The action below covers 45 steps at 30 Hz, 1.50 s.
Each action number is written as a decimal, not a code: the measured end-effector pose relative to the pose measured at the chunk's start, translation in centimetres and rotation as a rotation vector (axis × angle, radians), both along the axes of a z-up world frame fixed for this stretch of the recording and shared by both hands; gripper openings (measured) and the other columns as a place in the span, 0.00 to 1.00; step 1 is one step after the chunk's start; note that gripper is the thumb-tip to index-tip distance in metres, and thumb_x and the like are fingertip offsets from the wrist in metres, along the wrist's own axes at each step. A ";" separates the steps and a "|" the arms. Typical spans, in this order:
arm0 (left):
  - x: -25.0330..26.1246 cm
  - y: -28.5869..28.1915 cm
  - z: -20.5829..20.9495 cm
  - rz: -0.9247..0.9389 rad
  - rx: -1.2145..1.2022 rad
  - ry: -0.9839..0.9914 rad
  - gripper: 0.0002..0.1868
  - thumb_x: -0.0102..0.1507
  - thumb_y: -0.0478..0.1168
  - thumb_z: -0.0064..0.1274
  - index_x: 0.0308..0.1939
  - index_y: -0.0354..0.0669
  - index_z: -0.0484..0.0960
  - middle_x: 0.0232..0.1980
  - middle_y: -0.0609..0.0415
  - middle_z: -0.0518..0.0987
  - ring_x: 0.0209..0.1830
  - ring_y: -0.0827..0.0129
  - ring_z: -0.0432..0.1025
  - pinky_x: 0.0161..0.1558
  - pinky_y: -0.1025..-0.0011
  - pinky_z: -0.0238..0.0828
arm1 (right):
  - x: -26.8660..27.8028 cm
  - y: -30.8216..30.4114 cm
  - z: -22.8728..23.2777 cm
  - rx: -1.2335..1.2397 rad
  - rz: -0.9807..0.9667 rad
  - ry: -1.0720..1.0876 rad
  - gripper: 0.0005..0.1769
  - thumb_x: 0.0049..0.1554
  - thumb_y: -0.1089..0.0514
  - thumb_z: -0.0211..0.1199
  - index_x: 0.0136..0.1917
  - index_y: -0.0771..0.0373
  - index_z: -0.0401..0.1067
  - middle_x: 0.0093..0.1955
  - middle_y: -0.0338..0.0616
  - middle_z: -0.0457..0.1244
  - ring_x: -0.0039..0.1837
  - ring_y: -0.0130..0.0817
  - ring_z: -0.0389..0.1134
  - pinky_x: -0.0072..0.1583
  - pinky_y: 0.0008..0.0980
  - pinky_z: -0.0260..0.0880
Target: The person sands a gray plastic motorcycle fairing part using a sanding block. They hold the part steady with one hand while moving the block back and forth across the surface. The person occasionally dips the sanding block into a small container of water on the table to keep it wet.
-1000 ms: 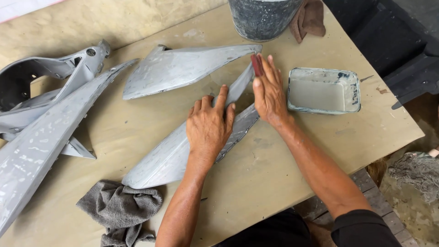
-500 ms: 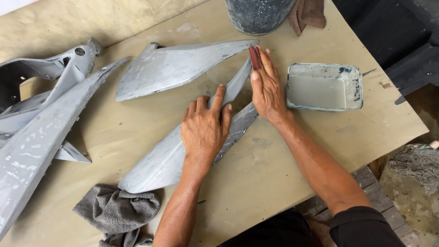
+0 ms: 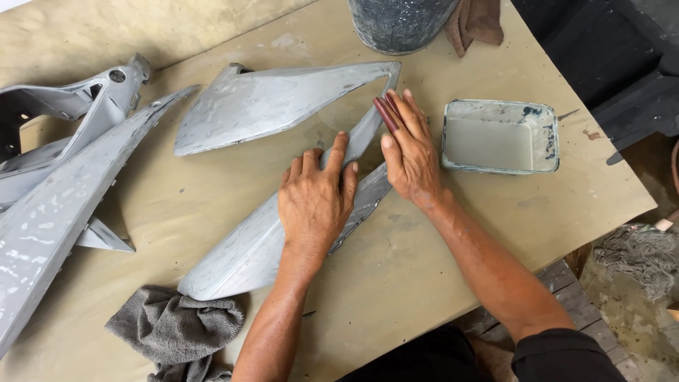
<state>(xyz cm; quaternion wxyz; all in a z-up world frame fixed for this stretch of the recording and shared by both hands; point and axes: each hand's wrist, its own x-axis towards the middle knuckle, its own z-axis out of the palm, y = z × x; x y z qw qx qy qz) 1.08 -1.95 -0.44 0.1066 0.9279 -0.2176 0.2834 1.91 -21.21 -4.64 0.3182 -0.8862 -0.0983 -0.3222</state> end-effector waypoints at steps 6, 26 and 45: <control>-1.1 -0.3 3.1 -0.018 -0.045 0.052 0.22 0.67 0.51 0.53 0.64 0.52 0.81 0.39 0.50 0.78 0.30 0.63 0.72 0.31 0.67 0.72 | 2.6 -1.0 0.8 0.067 -0.014 -0.133 0.20 0.68 0.65 0.49 0.69 0.75 0.68 0.79 0.53 0.51 0.81 0.54 0.49 0.79 0.51 0.52; -1.3 0.1 2.7 -0.034 -0.105 0.042 0.21 0.68 0.51 0.52 0.63 0.51 0.81 0.42 0.47 0.80 0.33 0.62 0.74 0.36 0.67 0.73 | 3.2 -4.0 6.3 -0.313 0.042 -0.047 0.11 0.67 0.63 0.56 0.48 0.70 0.78 0.74 0.58 0.58 0.78 0.55 0.51 0.76 0.50 0.52; -0.3 0.1 0.1 -0.007 -0.024 0.006 0.21 0.70 0.56 0.44 0.65 0.60 0.77 0.43 0.49 0.79 0.45 0.56 0.77 0.52 0.60 0.73 | 0.6 -0.4 1.6 -0.038 -0.059 -0.127 0.19 0.70 0.56 0.50 0.68 0.67 0.73 0.75 0.51 0.55 0.76 0.57 0.55 0.74 0.52 0.56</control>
